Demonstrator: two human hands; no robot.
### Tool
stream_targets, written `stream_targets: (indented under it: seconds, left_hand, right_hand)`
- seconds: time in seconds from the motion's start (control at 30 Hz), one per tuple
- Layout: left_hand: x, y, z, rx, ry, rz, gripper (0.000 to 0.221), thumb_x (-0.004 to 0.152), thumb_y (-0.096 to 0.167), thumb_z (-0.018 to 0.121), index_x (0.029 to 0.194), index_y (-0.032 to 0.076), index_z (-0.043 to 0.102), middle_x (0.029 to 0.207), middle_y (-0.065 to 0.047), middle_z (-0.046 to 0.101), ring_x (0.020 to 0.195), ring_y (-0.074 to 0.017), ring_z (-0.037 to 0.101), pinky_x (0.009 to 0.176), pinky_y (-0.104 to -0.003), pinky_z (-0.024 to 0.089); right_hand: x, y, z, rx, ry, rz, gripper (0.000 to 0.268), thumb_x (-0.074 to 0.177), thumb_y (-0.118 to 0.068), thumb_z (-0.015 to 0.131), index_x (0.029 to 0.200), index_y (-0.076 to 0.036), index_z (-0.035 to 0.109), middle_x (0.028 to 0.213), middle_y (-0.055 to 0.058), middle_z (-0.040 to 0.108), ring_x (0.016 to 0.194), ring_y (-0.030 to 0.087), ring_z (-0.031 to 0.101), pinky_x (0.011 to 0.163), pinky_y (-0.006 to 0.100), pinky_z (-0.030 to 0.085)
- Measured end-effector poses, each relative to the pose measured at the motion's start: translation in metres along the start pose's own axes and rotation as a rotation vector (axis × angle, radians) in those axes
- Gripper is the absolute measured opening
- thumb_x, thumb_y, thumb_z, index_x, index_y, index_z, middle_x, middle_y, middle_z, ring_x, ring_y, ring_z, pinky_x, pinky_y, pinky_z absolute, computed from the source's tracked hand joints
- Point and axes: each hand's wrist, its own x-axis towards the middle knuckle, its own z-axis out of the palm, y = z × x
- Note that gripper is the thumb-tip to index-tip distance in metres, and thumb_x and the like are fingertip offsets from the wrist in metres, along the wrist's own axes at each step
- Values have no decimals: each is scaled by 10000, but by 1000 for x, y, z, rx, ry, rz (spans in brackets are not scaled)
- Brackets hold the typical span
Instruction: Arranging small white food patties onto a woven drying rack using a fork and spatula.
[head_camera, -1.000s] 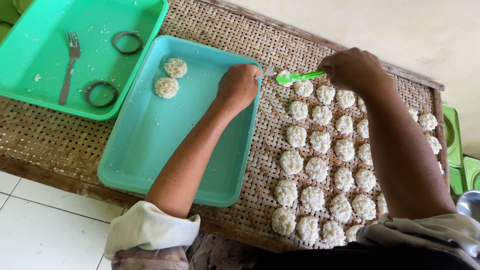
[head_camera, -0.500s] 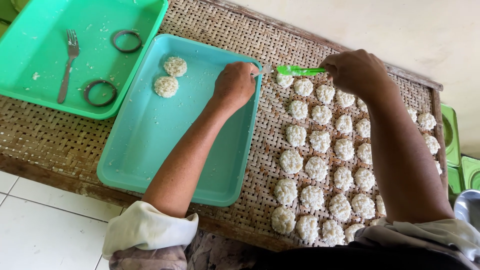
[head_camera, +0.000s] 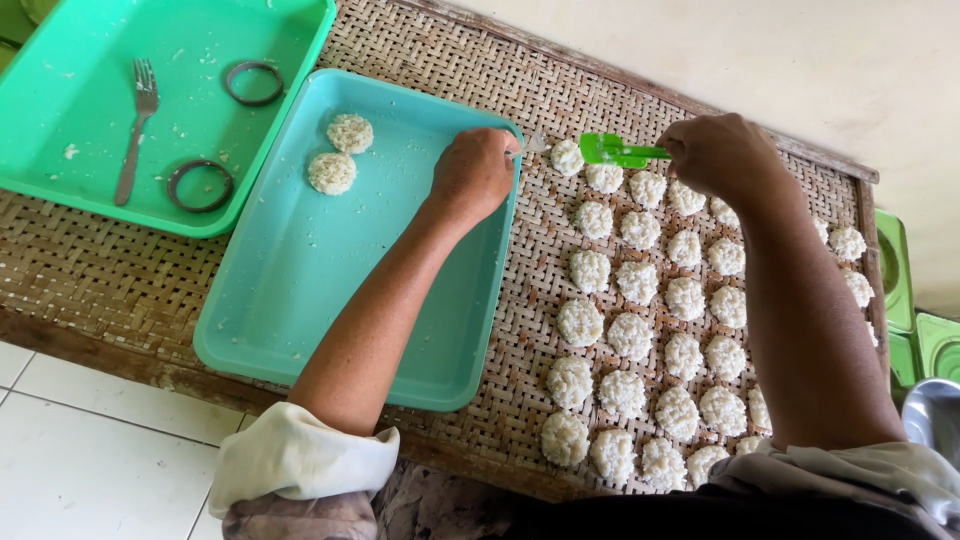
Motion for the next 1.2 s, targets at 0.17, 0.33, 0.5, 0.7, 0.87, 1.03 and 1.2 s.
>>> stream_targets:
  seconds: [0.17, 0.33, 0.5, 0.7, 0.87, 1.03, 1.2]
  left_hand:
    - [-6, 5, -4, -12, 10, 13, 360, 984, 56, 488, 1291, 39, 675, 1128, -263, 710, 1030, -437, 723, 818, -543, 647]
    - [-7, 6, -7, 16, 4, 4, 347, 977, 91, 519, 1272, 80, 701, 1149, -227, 720, 1037, -419, 727, 831, -532, 637]
    - [-8, 6, 0, -14, 4, 6, 347, 984, 59, 512, 1285, 44, 684, 1139, -261, 712, 1018, -430, 730, 820, -529, 646]
    - [-19, 13, -13, 106, 107, 71, 308, 939, 0, 539, 1182, 25, 726, 1034, -174, 765, 759, -227, 751, 700, -357, 635]
    - [-21, 16, -12, 101, 109, 76, 284, 932, 13, 573, 1167, 31, 732, 1038, -173, 760, 792, -236, 751, 725, -372, 632]
    - [-27, 18, -18, 100, 90, 46, 309, 926, 11, 549, 1171, 43, 733, 1042, -167, 762, 791, -246, 753, 725, -386, 631]
    - [-26, 15, -20, 99, 111, 81, 292, 936, 14, 565, 1183, 22, 721, 1057, -172, 759, 788, -225, 749, 717, -364, 630]
  right_hand:
    - [-3, -9, 5, 75, -21, -2, 300, 1102, -147, 485, 1250, 32, 674, 1066, 275, 741, 830, 449, 736, 688, 471, 591]
    - [-18, -20, -4, 86, 34, 5, 305, 1104, -129, 480, 1279, 36, 667, 1063, 263, 741, 796, 426, 738, 673, 464, 593]
    - [-1, -17, 16, 6, 36, -64, 293, 1096, -131, 480, 1277, 6, 664, 1035, 246, 748, 784, 417, 747, 622, 428, 602]
    - [-8, -1, -2, -378, 181, -158, 271, 1132, -226, 478, 1266, -284, 706, 946, 8, 755, 618, 163, 639, 561, 306, 524]
    - [1, -3, -1, -604, 240, -222, 198, 1063, -255, 607, 1186, -344, 734, 898, -68, 765, 689, 139, 632, 798, 380, 424]
    - [20, 1, 5, -740, 188, -207, 228, 992, -231, 684, 1165, -375, 721, 850, -97, 757, 652, 115, 621, 811, 374, 405]
    - [34, 7, 6, -764, 216, -211, 195, 1043, -251, 649, 1136, -394, 743, 875, -114, 759, 617, 107, 579, 833, 386, 409]
